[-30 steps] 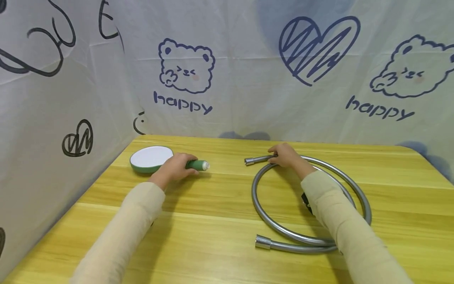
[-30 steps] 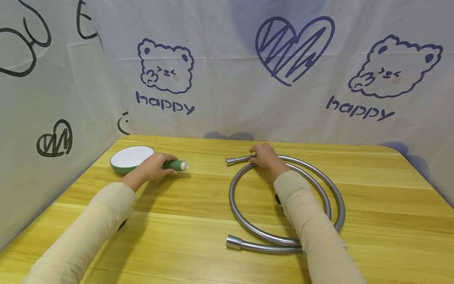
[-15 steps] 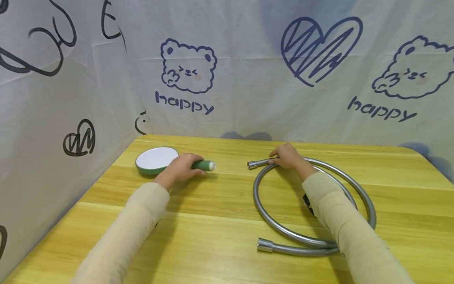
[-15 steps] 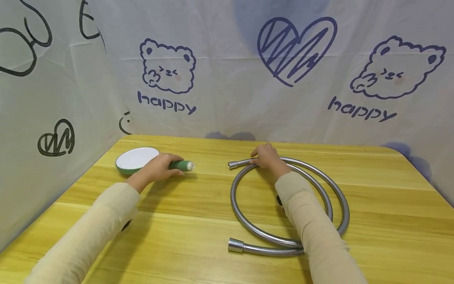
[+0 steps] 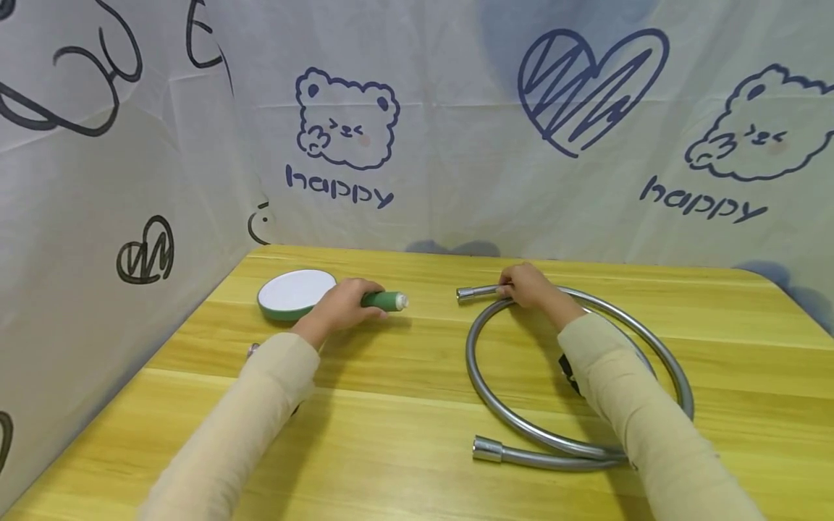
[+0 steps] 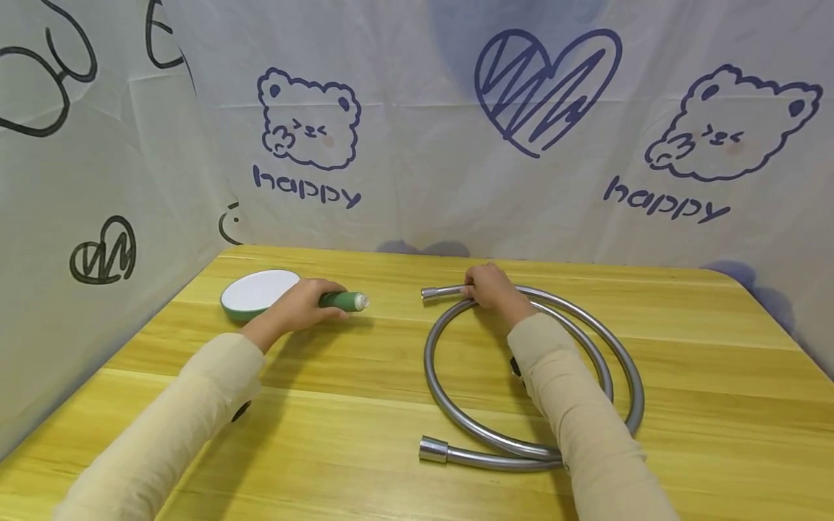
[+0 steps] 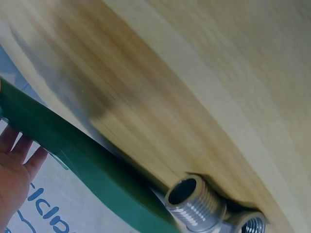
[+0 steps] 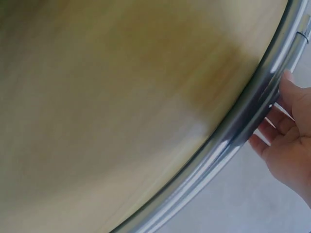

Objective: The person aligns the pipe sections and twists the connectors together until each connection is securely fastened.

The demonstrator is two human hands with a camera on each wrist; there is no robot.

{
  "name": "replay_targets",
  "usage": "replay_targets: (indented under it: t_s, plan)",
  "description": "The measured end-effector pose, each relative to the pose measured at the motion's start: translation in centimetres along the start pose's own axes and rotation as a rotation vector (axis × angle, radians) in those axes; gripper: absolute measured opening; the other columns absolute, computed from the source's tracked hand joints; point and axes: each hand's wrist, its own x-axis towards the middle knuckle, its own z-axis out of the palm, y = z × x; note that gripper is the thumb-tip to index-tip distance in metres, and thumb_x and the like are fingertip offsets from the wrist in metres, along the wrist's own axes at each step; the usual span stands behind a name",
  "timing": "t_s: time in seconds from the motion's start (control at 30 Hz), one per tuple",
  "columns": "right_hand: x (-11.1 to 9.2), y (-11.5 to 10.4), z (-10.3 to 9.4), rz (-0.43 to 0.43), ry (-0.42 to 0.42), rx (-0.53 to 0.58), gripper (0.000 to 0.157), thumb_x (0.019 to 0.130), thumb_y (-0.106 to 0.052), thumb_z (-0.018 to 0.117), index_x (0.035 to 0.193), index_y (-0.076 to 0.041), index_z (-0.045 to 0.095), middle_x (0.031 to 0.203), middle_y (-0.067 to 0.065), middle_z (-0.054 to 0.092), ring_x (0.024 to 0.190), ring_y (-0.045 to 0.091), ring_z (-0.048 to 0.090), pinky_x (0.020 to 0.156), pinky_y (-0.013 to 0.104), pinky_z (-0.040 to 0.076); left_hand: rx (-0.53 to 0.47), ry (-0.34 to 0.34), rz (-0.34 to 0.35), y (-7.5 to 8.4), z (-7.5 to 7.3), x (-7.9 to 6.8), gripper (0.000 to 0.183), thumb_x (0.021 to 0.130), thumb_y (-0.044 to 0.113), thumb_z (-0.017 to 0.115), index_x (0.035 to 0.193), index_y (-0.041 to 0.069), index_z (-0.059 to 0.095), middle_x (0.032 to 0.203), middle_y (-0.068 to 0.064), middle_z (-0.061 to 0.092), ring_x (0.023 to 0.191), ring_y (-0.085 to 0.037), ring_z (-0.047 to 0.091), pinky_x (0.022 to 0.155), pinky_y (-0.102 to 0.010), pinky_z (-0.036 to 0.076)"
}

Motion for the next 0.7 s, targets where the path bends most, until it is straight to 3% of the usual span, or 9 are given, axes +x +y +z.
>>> replay_targets:
  t_s: [0.2, 0.47, 0.7]
  plan:
    - [0.0, -0.2, -0.4, -0.013, 0.005, 0.067, 0.019, 0.093, -0.008, 0.054, 0.096, 0.009, 0.061, 0.092, 0.024, 0.064, 0.082, 0.032, 0.06, 0.073, 0.042, 0.051, -0.057, 0.039, 0.025, 0.1, 0.3, 0.2, 0.039, 0.083, 0.024, 0.07, 0.114, 0.001, 0.063, 0.109, -0.016, 0.066, 0.092, -0.026, 0.06, 0.081, -0.04, 0.049]
    - [-0.4, -0.4, -0.5, -0.055, 0.036, 0.078, 0.025, 0.095, -0.003, 0.047, 0.115, 0.007, 0.058, 0.109, 0.025, 0.062, 0.101, 0.039, 0.058, 0.085, 0.047, 0.05, -0.12, 0.058, 0.032, 0.5, 0.9, 0.7, 0.037, 0.084, 0.022, 0.069, 0.112, 0.0, 0.063, 0.106, -0.016, 0.066, 0.085, -0.023, 0.058, 0.076, -0.037, 0.049]
    - [-0.6, -0.5, -0.6, -0.032, 0.043, 0.138, 0.03, 0.096, -0.013, 0.05, 0.119, 0.004, 0.058, 0.109, 0.022, 0.064, 0.088, 0.03, 0.059, 0.076, 0.042, 0.047, -0.129, 0.069, 0.004, 1.1, 1.2, 1.2, 0.037, 0.084, 0.023, 0.069, 0.113, 0.0, 0.063, 0.106, -0.016, 0.066, 0.083, -0.022, 0.057, 0.073, -0.035, 0.048]
